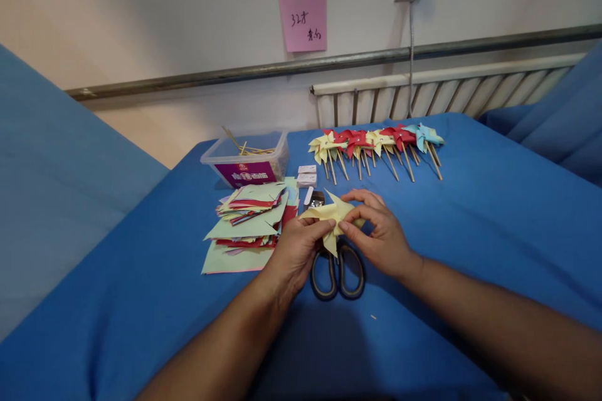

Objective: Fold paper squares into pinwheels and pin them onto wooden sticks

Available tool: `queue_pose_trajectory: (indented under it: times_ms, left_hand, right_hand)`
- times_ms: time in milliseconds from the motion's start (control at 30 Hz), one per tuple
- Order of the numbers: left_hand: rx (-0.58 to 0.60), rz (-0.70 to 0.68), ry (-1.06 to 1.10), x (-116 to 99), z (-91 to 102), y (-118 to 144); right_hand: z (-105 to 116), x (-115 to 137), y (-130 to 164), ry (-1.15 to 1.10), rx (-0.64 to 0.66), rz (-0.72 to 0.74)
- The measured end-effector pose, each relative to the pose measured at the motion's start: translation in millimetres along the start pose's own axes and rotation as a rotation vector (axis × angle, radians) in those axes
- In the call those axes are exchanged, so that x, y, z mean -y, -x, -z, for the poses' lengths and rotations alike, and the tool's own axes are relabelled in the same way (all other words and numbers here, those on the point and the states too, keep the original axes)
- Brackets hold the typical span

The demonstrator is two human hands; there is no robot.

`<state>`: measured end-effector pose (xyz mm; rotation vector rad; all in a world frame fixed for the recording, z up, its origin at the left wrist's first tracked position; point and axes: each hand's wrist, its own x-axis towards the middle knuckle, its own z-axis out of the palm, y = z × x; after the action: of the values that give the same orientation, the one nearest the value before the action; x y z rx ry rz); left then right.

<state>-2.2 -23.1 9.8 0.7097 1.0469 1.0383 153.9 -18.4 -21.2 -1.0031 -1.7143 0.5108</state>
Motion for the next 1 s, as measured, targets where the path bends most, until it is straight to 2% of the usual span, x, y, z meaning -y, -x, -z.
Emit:
queue_pose_trajectory:
  times_ms: [700, 800, 900, 1000]
  left_hand:
    - [-0.036, -0.008, -0.009, -3, -0.1, 1]
    - [-0.015, -0.013, -0.029, -5, -0.1, 1]
    - [0.07, 0.021, -0.049, -7, 1.0, 2]
    - [0.159, 0.051, -0.098, -9, 3.2, 3]
  right_hand:
    - [0, 2, 1, -0.02, 0.005, -0.018]
    - [-2, 1, 1, -0.186, -0.022, -0.133]
    - [0, -2, -3, -0.493, -0.06, -0.376]
    - [6, -5, -10, -0.717, 0.016, -0.588]
